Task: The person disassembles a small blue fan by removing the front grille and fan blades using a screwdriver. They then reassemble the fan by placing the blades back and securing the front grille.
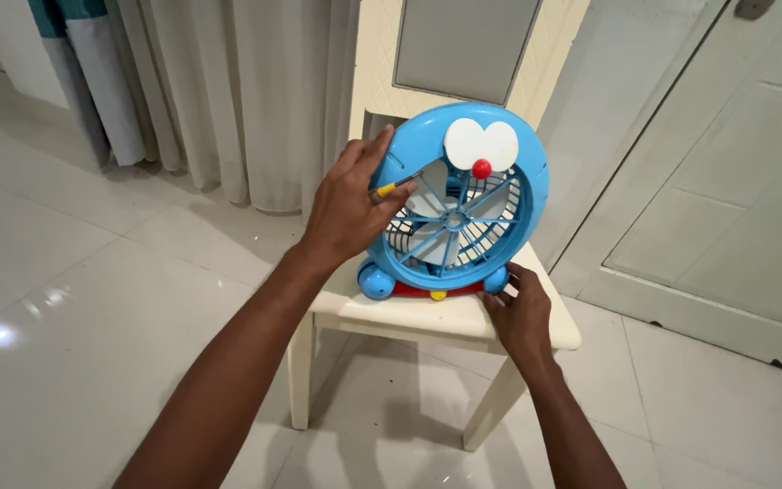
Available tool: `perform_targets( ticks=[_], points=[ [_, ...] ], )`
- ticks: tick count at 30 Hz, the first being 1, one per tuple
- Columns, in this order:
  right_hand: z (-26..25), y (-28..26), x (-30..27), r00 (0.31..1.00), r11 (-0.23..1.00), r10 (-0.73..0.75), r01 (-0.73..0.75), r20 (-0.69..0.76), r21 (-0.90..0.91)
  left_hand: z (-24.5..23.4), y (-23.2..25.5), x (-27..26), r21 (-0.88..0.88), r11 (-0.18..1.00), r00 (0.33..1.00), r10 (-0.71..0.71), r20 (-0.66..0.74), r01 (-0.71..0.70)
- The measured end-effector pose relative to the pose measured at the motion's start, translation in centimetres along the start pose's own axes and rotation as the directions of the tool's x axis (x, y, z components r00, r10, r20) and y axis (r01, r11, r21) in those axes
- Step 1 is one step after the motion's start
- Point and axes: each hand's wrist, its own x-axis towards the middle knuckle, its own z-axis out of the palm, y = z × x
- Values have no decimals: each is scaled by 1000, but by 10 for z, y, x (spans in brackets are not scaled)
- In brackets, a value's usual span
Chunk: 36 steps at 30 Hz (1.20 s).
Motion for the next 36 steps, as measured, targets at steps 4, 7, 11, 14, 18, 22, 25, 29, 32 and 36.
perform_targets(
  ticks=[4, 7, 11, 14, 18, 22, 25, 29, 32, 36],
  points=[
    [-2, -1, 0, 1000, 1000, -14, 14, 15, 4, 2, -2, 0, -14, 999, 998, 50, -26, -50],
    [-5, -3, 3, 999, 999, 46, -47, 26, 11, 3, -5, 1, -30, 997, 997, 68, -31, -69],
    [-7, -3, 9, 990, 992, 123, -124, 62, 6, 5, -9, -1, -10, 996, 995, 94, -39, -94],
    [-7, 3, 10, 995, 997, 70, -68, 72, -34, 6, -9, -2, -28, 996, 995, 89, -39, -90],
    [-12, 16, 10, 992, 1000, 17, -17, 127, -7, 7, -9, -4, -29, 993, 991, 113, -68, -115],
    [-11, 25, 26, 992, 969, -111, 96, 53, 226, 7, -8, -4, -40, 996, 995, 79, -66, -82],
    [-9, 27, 47, 997, 856, -47, 8, 61, 517, 9, -9, -5, -42, 995, 994, 86, -72, -89],
    [-10, 22, 59, 993, 798, -22, -51, 113, 600, 5, -11, -7, -75, 990, 988, 115, -100, -122],
    [-10, 19, 59, 994, 787, -23, -48, 106, 616, 3, -12, -5, -109, 989, 991, 84, -106, -96],
    [-9, 20, 58, 994, 765, -47, -28, 99, 644, -1, -15, -6, -150, 988, 1000, -22, -1, 22]
  ],
)
